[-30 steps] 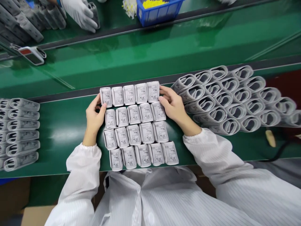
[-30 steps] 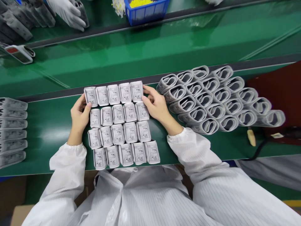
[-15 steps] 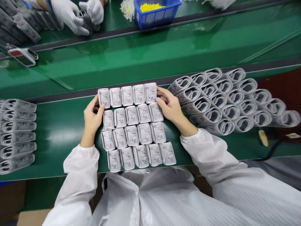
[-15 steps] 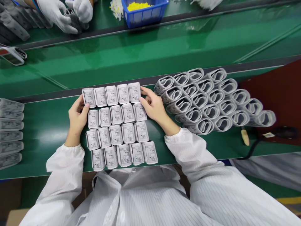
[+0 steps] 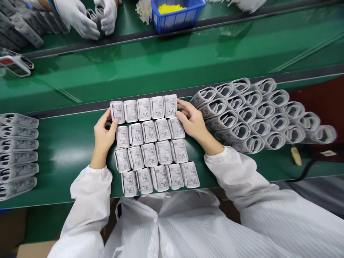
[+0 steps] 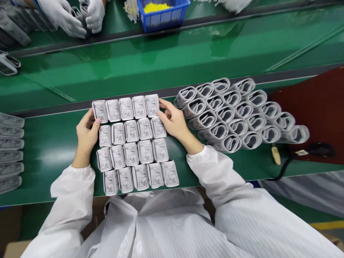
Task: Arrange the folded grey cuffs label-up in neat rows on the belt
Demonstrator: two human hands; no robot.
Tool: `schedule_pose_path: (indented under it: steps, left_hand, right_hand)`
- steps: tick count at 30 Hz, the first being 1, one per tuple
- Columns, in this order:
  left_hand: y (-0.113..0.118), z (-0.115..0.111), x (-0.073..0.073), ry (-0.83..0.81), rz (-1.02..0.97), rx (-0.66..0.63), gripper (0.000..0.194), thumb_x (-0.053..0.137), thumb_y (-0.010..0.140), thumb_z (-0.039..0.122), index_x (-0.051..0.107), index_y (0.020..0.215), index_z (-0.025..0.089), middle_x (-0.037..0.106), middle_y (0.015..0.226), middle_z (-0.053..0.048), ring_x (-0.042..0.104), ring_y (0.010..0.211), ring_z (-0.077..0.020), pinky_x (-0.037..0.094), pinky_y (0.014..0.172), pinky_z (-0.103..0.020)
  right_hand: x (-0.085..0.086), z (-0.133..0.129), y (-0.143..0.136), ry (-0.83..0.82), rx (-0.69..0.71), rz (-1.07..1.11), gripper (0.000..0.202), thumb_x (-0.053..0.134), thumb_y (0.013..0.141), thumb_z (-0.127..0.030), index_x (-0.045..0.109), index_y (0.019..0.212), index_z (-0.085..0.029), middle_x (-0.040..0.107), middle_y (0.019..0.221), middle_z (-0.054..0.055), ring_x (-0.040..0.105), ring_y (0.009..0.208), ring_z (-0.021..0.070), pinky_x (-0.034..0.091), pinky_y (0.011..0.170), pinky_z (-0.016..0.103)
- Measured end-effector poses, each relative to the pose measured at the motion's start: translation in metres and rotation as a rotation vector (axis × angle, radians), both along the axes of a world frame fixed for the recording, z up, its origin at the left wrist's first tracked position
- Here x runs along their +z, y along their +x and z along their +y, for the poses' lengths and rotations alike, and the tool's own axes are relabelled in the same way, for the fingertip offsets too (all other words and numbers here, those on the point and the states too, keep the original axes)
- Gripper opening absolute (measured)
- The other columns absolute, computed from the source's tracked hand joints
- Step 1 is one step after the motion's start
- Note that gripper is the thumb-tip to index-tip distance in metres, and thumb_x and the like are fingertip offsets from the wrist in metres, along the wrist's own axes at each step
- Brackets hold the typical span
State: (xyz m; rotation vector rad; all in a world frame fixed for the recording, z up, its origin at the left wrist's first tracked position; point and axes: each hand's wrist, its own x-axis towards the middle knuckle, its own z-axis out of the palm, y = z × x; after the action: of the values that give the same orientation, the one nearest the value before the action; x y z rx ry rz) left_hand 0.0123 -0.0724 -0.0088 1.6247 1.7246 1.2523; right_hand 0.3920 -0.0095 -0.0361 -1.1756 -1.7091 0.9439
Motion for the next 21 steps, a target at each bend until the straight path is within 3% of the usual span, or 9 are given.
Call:
schedule_pose_path:
  steps: [13, 21]
  left_hand:
    - [0.0001, 0.0008, -0.0001, -0.004, 0.008, -0.007, 0.07, 0.07, 0.104, 0.066, 0.067, 0.159, 0.024, 0.076, 0.152, -0.015, 0.078, 0.13, -0.029, 0.066, 0.101, -0.04]
    - [0.0003, 0.0004, 0.0003, -0.014, 0.0, 0.003, 0.069, 0.071, 0.103, 0.066, 0.068, 0.158, 0.025, 0.077, 0.152, -0.014, 0.078, 0.129, -0.0294, 0.066, 0.104, -0.042]
  right_hand:
    - [0.0025, -0.0002, -0.0009, -0.007, -0.006, -0.018, 0.061, 0.066, 0.105, -0.059, 0.066, 0.158, -0.028, 0.083, 0.132, 0.01, 0.057, 0.06, 0.0155, 0.062, 0.066, 0.042]
    - [-0.0014, 0.0, -0.0006, -0.007, -0.017, -0.025, 0.065, 0.064, 0.105, -0.067, 0.065, 0.159, -0.031, 0.084, 0.12, 0.009, 0.071, 0.073, 0.0243, 0.067, 0.076, 0.05]
